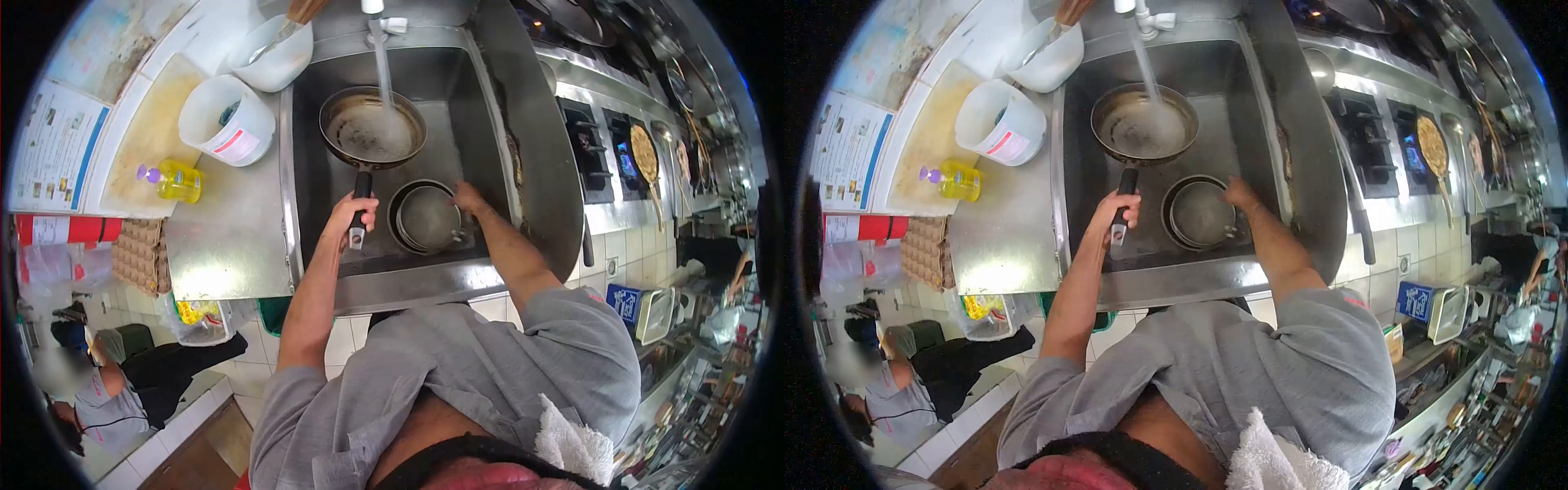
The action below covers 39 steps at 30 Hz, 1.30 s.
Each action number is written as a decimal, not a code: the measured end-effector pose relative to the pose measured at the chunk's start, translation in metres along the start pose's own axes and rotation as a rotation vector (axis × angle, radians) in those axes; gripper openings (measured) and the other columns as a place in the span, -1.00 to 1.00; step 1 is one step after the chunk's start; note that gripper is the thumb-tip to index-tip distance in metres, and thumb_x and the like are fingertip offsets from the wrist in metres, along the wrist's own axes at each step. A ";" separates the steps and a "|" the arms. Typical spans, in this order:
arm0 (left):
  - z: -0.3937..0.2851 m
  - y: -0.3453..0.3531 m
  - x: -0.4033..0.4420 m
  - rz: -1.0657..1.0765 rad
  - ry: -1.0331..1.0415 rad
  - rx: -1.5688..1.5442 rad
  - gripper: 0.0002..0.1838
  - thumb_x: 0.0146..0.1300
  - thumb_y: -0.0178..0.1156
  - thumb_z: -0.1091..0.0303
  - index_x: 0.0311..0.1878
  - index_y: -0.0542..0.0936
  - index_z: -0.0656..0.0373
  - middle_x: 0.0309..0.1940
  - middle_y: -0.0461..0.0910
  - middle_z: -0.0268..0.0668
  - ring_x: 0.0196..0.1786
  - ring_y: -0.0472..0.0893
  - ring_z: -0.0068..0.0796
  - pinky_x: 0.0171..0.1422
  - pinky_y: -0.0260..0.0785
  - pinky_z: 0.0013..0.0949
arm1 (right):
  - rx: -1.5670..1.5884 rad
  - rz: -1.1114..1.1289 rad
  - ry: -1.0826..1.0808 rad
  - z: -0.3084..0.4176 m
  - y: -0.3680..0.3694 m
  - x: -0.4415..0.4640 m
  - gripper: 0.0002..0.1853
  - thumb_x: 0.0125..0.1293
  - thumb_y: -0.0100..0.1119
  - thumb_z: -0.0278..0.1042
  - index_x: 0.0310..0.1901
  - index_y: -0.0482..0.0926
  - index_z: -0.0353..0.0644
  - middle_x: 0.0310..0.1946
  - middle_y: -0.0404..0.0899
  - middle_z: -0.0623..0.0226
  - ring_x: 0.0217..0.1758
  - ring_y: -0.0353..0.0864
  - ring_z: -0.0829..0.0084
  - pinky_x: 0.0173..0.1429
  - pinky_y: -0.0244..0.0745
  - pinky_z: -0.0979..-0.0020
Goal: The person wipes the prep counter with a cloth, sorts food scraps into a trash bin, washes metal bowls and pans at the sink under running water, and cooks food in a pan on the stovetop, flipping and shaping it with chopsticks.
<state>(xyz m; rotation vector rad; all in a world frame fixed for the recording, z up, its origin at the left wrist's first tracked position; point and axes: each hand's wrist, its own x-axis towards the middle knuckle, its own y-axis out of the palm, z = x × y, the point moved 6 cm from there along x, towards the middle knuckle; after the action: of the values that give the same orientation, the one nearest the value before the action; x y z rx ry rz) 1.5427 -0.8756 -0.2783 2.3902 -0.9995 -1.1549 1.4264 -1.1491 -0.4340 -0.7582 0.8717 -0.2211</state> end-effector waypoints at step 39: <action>0.062 0.204 -0.106 -0.364 0.873 0.414 -0.61 0.27 0.11 0.31 0.11 0.34 0.26 -0.17 0.50 -0.24 -0.22 0.54 -0.47 -0.11 0.41 -0.36 | 0.432 -0.445 -0.100 -0.237 -0.175 -0.225 -0.60 -0.04 0.08 -0.36 -0.08 0.42 -0.19 -0.30 0.58 -0.03 -0.14 0.58 0.06 -0.10 0.48 0.17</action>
<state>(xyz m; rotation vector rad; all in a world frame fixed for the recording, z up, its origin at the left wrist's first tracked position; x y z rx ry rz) 1.3558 -0.9450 -0.1487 3.0074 -0.5330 0.1222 1.1232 -1.2908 -0.2739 -0.5413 0.5234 -0.7354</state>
